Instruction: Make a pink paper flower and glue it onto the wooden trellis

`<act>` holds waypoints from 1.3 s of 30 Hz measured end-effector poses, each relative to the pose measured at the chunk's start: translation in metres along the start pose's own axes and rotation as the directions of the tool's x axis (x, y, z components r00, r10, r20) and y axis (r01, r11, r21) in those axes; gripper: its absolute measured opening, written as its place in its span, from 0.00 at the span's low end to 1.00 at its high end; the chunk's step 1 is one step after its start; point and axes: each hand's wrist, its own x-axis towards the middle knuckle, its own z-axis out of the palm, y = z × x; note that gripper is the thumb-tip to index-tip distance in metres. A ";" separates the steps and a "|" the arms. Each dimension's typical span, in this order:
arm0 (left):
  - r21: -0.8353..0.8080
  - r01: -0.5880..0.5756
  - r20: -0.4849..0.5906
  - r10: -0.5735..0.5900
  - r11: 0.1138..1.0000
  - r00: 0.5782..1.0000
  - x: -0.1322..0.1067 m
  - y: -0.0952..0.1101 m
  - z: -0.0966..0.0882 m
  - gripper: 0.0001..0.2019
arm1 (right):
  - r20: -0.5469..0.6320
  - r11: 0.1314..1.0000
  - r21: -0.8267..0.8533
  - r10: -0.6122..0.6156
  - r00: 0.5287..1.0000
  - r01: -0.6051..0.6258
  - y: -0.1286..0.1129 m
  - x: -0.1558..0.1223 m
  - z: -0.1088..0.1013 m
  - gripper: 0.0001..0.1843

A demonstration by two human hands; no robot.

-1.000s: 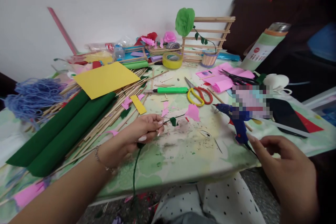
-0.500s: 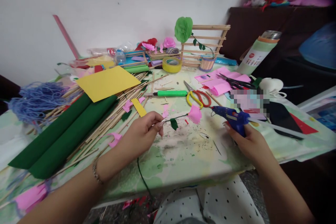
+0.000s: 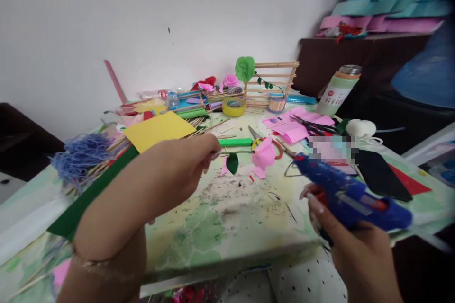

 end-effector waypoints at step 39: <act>0.219 -0.233 0.286 0.166 0.948 0.944 0.006 -0.001 0.031 0.09 | 0.225 0.912 -0.384 -0.061 0.973 0.146 0.019 -0.010 0.004 0.11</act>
